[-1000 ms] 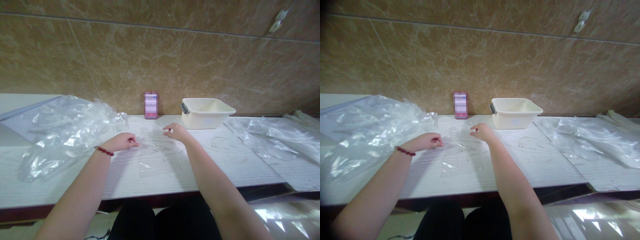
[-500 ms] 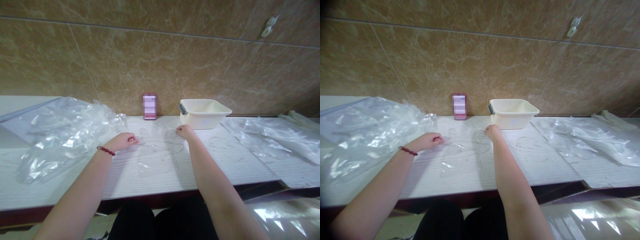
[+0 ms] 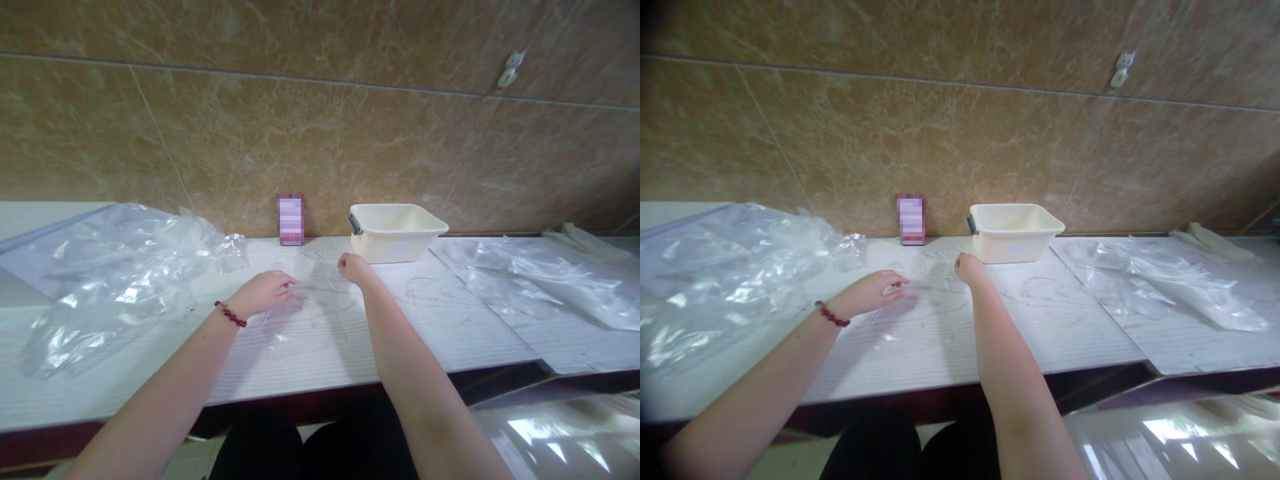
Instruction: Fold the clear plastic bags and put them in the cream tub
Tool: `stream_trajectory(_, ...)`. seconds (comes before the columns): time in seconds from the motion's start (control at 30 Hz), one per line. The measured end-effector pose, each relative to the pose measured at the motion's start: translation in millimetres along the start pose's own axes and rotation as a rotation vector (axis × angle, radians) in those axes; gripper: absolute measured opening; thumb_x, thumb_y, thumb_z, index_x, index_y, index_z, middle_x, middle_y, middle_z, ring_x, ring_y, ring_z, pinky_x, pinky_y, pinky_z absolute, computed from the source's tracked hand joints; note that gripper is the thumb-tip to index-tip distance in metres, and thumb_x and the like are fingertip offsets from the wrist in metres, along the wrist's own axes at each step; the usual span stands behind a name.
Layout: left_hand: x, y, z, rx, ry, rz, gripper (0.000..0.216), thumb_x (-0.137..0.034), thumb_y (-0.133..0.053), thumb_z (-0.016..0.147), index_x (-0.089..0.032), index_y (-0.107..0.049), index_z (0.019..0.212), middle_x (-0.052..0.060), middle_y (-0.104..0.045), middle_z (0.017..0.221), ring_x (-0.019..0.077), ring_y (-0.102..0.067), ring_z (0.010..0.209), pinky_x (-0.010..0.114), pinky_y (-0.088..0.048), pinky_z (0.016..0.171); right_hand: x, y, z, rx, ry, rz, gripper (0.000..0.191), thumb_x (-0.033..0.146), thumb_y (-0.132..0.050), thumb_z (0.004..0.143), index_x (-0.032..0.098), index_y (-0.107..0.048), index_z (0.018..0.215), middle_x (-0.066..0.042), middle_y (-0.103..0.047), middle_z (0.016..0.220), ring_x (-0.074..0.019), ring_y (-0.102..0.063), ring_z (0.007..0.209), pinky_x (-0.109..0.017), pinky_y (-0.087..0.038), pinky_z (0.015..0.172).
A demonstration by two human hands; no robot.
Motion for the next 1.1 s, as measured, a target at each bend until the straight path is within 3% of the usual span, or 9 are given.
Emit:
stream_trajectory(0.07, -23.7, -6.7, 12.0, 0.103, -0.085, 0.014, 0.038, -0.04, -0.038, 0.077, -0.022, -0.053, 0.106, 0.005, -0.056, 0.102, 0.0168, -0.05, 0.092, 0.026, -0.034, 0.081, 1.2, 2.6, -1.9, -0.006, -0.003, 0.018, 0.021, 0.019, -0.039, 0.076, 0.014, -0.057, 0.087, -0.01, -0.062, 0.083, -0.0159, -0.056, 0.079, -0.022, -0.038, 0.068)
stream_trajectory(0.13, -37.2, -14.1, 26.2, 0.194, -0.078, 0.029, 0.04, -0.042, -0.04, 0.075, -0.023, -0.051, 0.108, 0.004, -0.054, 0.109, 0.0177, -0.049, 0.095, 0.027, -0.034, 0.083, 2.4, 5.3, -3.3, -0.016, 0.0, 0.055, 0.02, 0.019, -0.04, 0.076, 0.015, -0.055, 0.088, -0.009, -0.062, 0.082, -0.0153, -0.056, 0.078, -0.022, -0.038, 0.067)
stream_trajectory(0.3, -40.8, -33.1, 51.7, 0.271, 0.062, 0.066, 0.043, -0.05, -0.038, 0.074, -0.028, -0.051, 0.108, 0.004, -0.049, 0.115, 0.0228, -0.043, 0.104, 0.038, -0.028, 0.088, 8.6, 13.0, -6.0, -0.07, 0.065, 0.158, 0.016, 0.019, -0.047, 0.071, 0.019, -0.053, 0.086, -0.003, -0.062, 0.077, -0.0122, -0.055, 0.072, -0.02, -0.038, 0.064)
stream_trajectory(0.43, -37.6, -40.9, 50.6, 0.21, 0.107, 0.041, 0.047, -0.058, -0.037, 0.07, -0.031, -0.052, 0.107, 0.006, -0.043, 0.121, 0.0302, -0.029, 0.115, 0.053, -0.015, 0.091, 15.8, 17.8, -7.7, -0.103, 0.127, 0.204, 0.017, 0.021, -0.051, 0.067, 0.02, -0.052, 0.084, 0.001, -0.061, 0.07, -0.0111, -0.054, 0.068, -0.019, -0.037, 0.061)
stream_trajectory(0.57, -34.7, -46.0, 48.5, 0.184, 0.072, -0.078, 0.05, -0.059, -0.043, 0.066, -0.032, -0.052, 0.107, 0.005, -0.038, 0.125, 0.0325, -0.021, 0.119, 0.054, -0.011, 0.092, 24.6, 20.0, -10.4, -0.1, 0.2, 0.25, 0.015, 0.025, -0.054, 0.066, 0.02, -0.053, 0.08, 0.001, -0.061, 0.069, -0.0104, -0.054, 0.066, -0.018, -0.037, 0.059)
stream_trajectory(0.73, -23.8, -37.5, 56.0, 0.032, 0.042, -0.194, 0.03, -0.038, -0.047, 0.073, -0.021, -0.058, 0.094, 0.008, -0.053, 0.107, 0.0231, -0.043, 0.104, 0.039, -0.028, 0.09, 33.9, 20.2, -14.4, -0.079, 0.282, 0.289, 0.018, 0.026, -0.055, 0.066, 0.02, -0.052, 0.082, 0.002, -0.061, 0.069, -0.0098, -0.055, 0.065, -0.018, -0.037, 0.059)
stream_trajectory(0.87, -2.2, -22.6, 52.7, -0.203, 0.287, -0.495, 0.03, -0.03, -0.036, 0.079, -0.017, -0.051, 0.102, 0.006, -0.061, 0.081, 0.0149, -0.056, 0.074, 0.028, -0.042, 0.07, 40.0, 18.1, -15.9, -0.078, 0.318, 0.302, 0.016, 0.025, -0.055, 0.066, 0.02, -0.051, 0.082, 0.003, -0.061, 0.068, -0.0088, -0.055, 0.064, -0.017, -0.037, 0.058)
stream_trajectory(0.97, 2.1, -29.8, 49.0, -0.191, 0.419, -0.823, 0.035, -0.036, -0.033, 0.081, -0.018, -0.046, 0.108, 0.005, -0.061, 0.079, 0.0129, -0.058, 0.066, 0.024, -0.044, 0.058, 43.2, 13.8, -15.9, -0.056, 0.321, 0.296, 0.016, 0.023, -0.055, 0.067, 0.02, -0.051, 0.081, 0.003, -0.061, 0.068, -0.0081, -0.055, 0.062, -0.017, -0.036, 0.057)
stream_trajectory(1.1, -1.4, -38.0, 49.9, -0.162, 0.45, -1.06, 0.034, -0.038, -0.037, 0.079, -0.016, -0.051, 0.101, 0.007, -0.061, 0.083, 0.0138, -0.058, 0.071, 0.023, -0.044, 0.057, 46.1, 9.3, -15.6, -0.016, 0.331, 0.309, 0.017, 0.019, -0.055, 0.065, 0.02, -0.051, 0.082, 0.003, -0.062, 0.069, -0.008, -0.055, 0.063, -0.016, -0.036, 0.056)
Point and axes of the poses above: each hand's wrist, its own z-axis towards the middle knuckle, its own y-axis out of the back of the hand, x = y × z, the point moved 7 cm from there along z, towards the middle knuckle
